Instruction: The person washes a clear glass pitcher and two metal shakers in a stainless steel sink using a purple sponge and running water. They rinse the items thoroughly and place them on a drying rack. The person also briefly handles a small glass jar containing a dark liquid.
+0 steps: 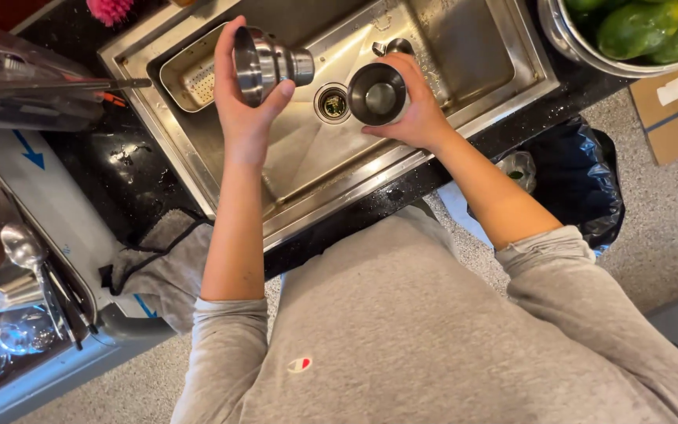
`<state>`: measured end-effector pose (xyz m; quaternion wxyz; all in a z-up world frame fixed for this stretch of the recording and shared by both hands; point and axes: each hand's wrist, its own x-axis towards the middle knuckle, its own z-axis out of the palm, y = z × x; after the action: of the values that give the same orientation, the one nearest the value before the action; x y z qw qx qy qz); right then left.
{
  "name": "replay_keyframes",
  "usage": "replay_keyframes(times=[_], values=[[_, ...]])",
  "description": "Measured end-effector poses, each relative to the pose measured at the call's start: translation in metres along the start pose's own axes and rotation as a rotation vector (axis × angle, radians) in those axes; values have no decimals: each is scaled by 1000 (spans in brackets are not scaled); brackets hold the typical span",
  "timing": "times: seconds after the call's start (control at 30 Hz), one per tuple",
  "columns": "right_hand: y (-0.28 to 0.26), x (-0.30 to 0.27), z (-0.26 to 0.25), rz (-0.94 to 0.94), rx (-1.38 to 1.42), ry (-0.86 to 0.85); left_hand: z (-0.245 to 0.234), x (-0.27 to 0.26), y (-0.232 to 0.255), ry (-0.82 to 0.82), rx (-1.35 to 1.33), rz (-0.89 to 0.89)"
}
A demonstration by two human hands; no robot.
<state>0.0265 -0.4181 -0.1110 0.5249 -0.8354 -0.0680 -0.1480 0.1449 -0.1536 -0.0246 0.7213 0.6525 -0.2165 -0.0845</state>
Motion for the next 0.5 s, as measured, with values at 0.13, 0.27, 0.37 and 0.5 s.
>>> replay_keyframes(times=[0.13,0.27,0.37,0.5], values=[[0,-5,-2,-16,-60,104,3,2,-7,9,-158,-100],[16,-7,-1,35,37,94,1,9,-68,48,-389,-144],[32,-11,-2,61,86,114,9,33,-83,36,-638,-244],[52,-12,-5,128,147,150,17,90,-123,1,-348,-258]])
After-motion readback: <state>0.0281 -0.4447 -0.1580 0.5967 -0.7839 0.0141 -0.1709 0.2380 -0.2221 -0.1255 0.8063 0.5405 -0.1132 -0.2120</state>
